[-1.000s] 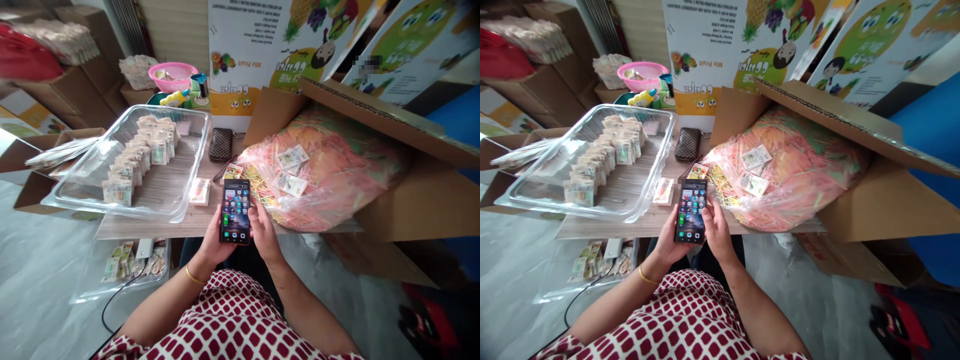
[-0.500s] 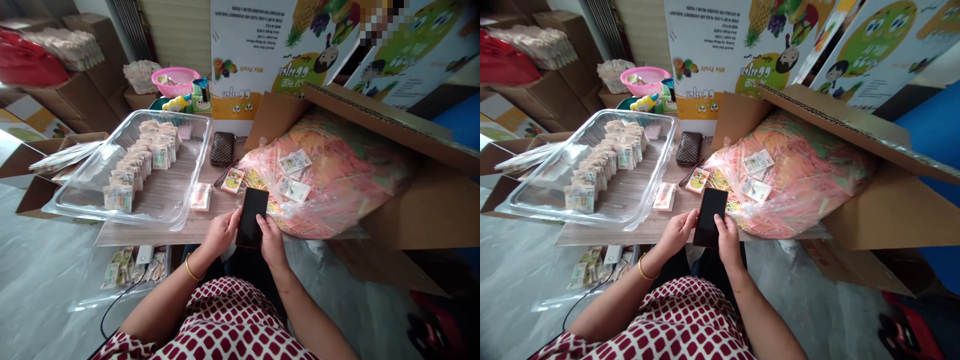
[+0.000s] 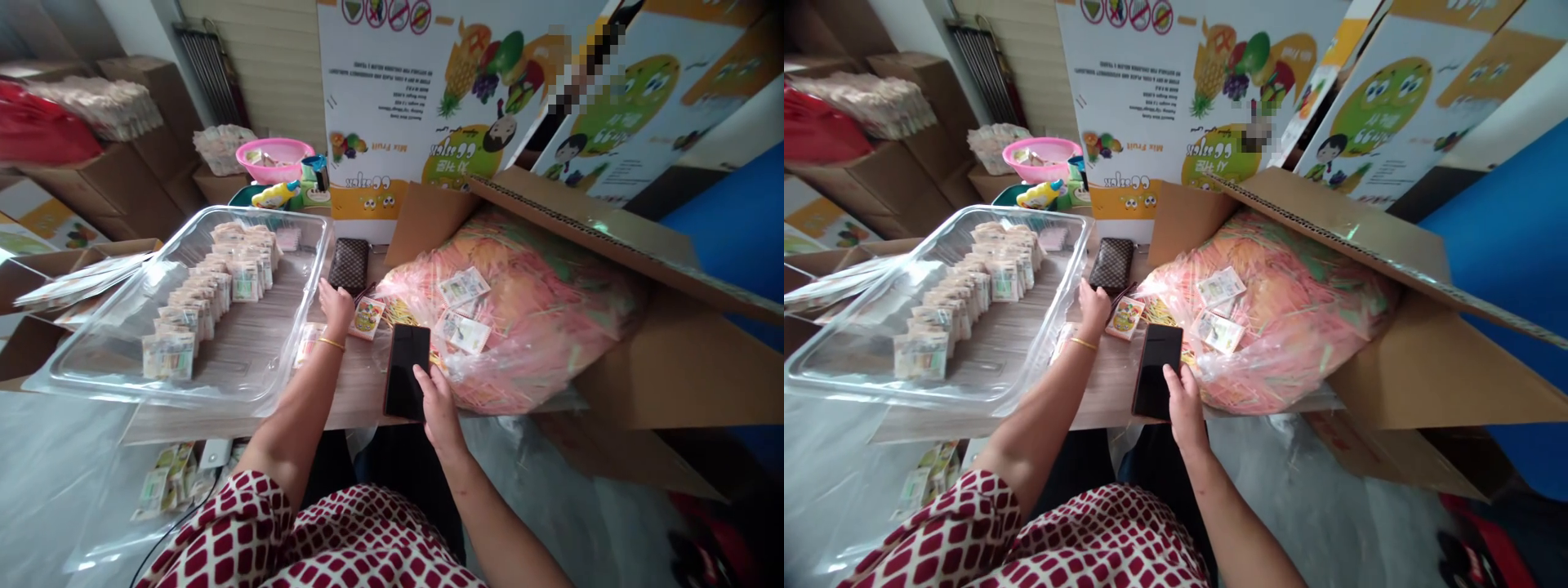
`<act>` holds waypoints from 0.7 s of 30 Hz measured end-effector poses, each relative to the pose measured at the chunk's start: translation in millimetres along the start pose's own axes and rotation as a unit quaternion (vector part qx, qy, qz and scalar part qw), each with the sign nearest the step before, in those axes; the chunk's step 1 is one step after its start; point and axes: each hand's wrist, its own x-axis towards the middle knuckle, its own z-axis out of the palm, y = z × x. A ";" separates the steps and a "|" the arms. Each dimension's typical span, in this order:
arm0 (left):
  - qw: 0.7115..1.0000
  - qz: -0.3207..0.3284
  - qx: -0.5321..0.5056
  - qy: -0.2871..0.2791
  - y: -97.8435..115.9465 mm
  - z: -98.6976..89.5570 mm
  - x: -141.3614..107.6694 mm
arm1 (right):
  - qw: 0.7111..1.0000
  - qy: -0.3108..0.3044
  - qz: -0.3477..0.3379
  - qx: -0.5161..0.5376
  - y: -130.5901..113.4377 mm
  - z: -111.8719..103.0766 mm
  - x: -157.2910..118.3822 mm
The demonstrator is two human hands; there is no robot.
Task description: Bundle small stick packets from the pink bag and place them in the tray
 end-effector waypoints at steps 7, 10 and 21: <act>0.997 -0.058 0.032 0.035 2.9 17.8 16.6 | 1.000 0.011 0.007 -0.015 8.6 -4.6 -0.5; 0.998 -0.038 0.012 0.040 6.9 23.3 19.5 | 1.000 0.006 0.014 -0.018 13.9 -4.4 -2.2; 0.986 0.052 -0.121 0.103 12.9 25.7 35.5 | 0.998 0.014 0.004 -0.053 2.6 -14.7 -6.6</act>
